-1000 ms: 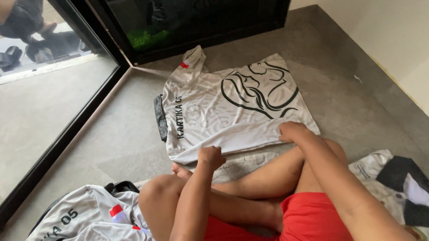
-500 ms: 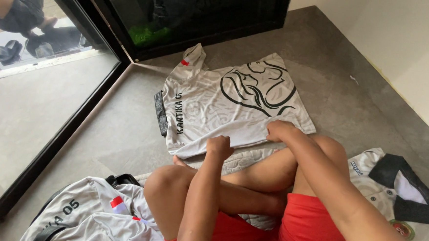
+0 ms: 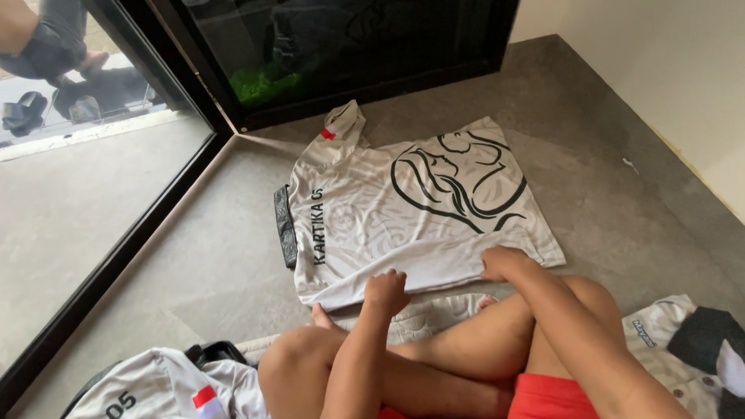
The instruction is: The person sits on the floor and folds a white t-shirt with a graphic print. They smooth the fabric, fold the sides inward, and then fold the bottom up to create a neat rectangular bundle.
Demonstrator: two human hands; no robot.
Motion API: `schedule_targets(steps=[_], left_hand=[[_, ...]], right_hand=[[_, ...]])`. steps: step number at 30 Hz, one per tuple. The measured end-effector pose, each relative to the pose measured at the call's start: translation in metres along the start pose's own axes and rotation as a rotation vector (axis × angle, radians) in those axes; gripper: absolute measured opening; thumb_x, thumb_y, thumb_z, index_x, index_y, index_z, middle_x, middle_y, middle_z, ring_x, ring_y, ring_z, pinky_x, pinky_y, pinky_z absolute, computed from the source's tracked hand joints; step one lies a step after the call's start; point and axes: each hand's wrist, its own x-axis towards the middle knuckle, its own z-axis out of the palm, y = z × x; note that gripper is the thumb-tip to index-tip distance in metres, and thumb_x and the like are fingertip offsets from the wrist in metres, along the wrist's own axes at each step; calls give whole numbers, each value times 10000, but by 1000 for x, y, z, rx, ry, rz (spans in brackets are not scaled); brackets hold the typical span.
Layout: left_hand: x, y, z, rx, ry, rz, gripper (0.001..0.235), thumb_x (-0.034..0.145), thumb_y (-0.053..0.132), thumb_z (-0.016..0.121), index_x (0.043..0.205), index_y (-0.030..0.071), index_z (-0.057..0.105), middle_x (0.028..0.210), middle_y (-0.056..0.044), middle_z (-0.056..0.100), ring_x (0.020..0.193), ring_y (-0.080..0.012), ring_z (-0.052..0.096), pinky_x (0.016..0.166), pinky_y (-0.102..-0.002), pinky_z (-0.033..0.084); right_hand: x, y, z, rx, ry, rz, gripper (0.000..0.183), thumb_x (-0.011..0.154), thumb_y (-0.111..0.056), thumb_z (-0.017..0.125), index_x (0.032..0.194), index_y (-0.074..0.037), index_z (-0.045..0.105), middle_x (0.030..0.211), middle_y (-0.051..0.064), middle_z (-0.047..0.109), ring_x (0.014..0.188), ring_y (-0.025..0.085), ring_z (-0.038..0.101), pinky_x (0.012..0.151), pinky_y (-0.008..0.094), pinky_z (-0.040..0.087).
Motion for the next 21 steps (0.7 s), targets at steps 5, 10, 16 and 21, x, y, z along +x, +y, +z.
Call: schedule_targets(steps=[5, 10, 16, 21], left_hand=[[10, -11, 10, -9, -5, 31, 414, 733, 347, 654, 1034, 70, 590, 981, -116, 627, 872, -316, 646, 731, -488, 511], [18, -26, 19, 2, -17, 71, 500, 695, 398, 685, 1065, 86, 565, 1006, -119, 614, 895, -319, 637, 721, -484, 515], [34, -36, 39, 30, -26, 73, 441, 715, 386, 660, 1047, 105, 592, 955, -93, 642, 855, -288, 654, 731, -465, 502], [41, -35, 46, 47, 5, 107, 418, 724, 385, 657, 1029, 107, 591, 905, -78, 654, 819, -285, 657, 723, -455, 497]], right_hand=[[20, 12, 6, -22, -57, 21, 413, 726, -334, 621, 1006, -36, 676, 1047, 186, 658, 1041, 346, 604, 818, 530, 495], [40, 13, 12, -82, -75, 16, 376, 711, -261, 692, 1018, -45, 668, 996, 164, 667, 984, 338, 623, 788, 544, 498], [49, 18, 19, -133, -137, 67, 383, 717, -249, 712, 1029, -34, 656, 985, 155, 667, 943, 329, 633, 743, 574, 490], [5, 8, -19, 141, -83, 34, 393, 702, -286, 730, 1023, -68, 670, 1082, 178, 647, 1068, 356, 584, 880, 484, 474]])
